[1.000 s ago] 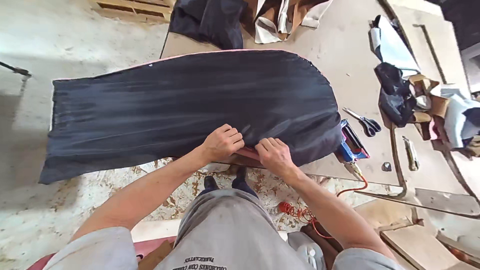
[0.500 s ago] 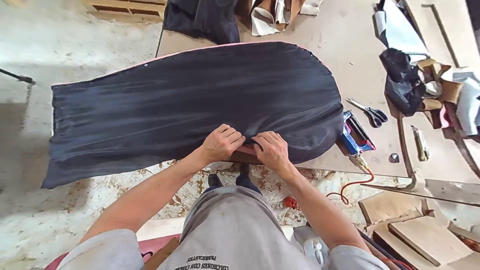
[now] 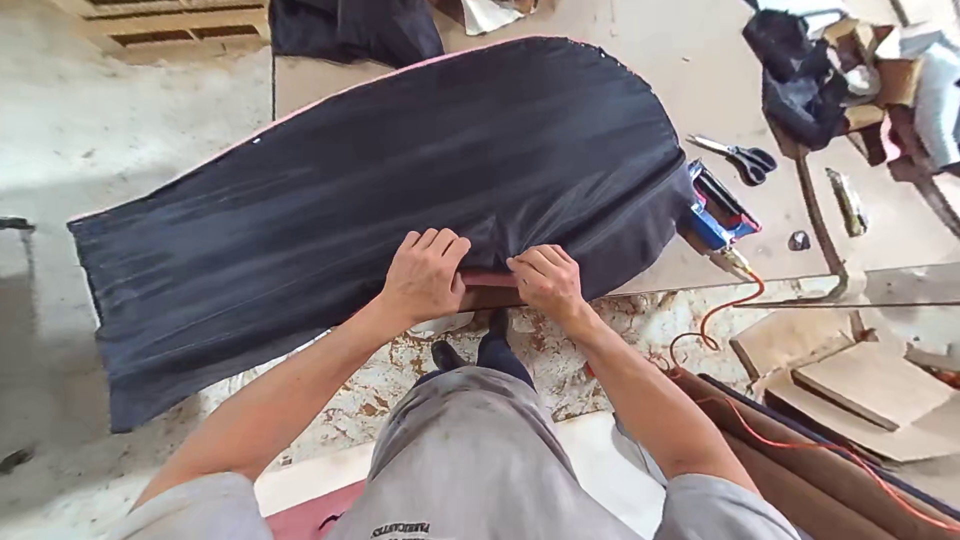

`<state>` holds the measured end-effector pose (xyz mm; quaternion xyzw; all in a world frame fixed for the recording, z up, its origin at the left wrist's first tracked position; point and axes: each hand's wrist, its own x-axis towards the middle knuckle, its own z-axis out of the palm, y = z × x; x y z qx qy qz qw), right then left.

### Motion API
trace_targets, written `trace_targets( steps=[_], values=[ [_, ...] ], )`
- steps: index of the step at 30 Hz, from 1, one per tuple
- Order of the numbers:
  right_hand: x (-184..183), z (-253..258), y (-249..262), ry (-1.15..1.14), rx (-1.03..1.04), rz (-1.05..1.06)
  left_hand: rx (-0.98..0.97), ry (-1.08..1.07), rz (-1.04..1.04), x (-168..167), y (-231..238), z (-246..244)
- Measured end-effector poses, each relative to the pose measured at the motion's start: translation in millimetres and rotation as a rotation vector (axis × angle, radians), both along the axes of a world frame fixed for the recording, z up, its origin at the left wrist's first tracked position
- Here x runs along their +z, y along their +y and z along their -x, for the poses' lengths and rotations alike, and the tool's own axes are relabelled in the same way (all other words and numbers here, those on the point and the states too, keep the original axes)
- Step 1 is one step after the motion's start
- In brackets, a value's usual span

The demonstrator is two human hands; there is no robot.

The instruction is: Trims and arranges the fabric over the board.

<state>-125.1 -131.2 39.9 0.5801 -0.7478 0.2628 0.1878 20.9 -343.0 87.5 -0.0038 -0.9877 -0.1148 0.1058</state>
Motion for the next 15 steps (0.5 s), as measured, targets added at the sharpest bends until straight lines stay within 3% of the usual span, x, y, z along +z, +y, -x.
trace_targets(
  steps=[7,12,15],
  values=[
    [7.4,4.7,0.7,-0.031,-0.039,0.036,-0.172,0.187,0.152,-19.7,9.1,17.3],
    [15.8,6.5,2.8,-0.116,0.018,-0.128,-0.276,0.316,0.159,-31.7,-1.7,17.2],
    [16.8,2.7,-2.5,-0.119,0.065,-0.124,-0.297,0.327,0.146,-35.3,-5.7,19.1]
  ],
)
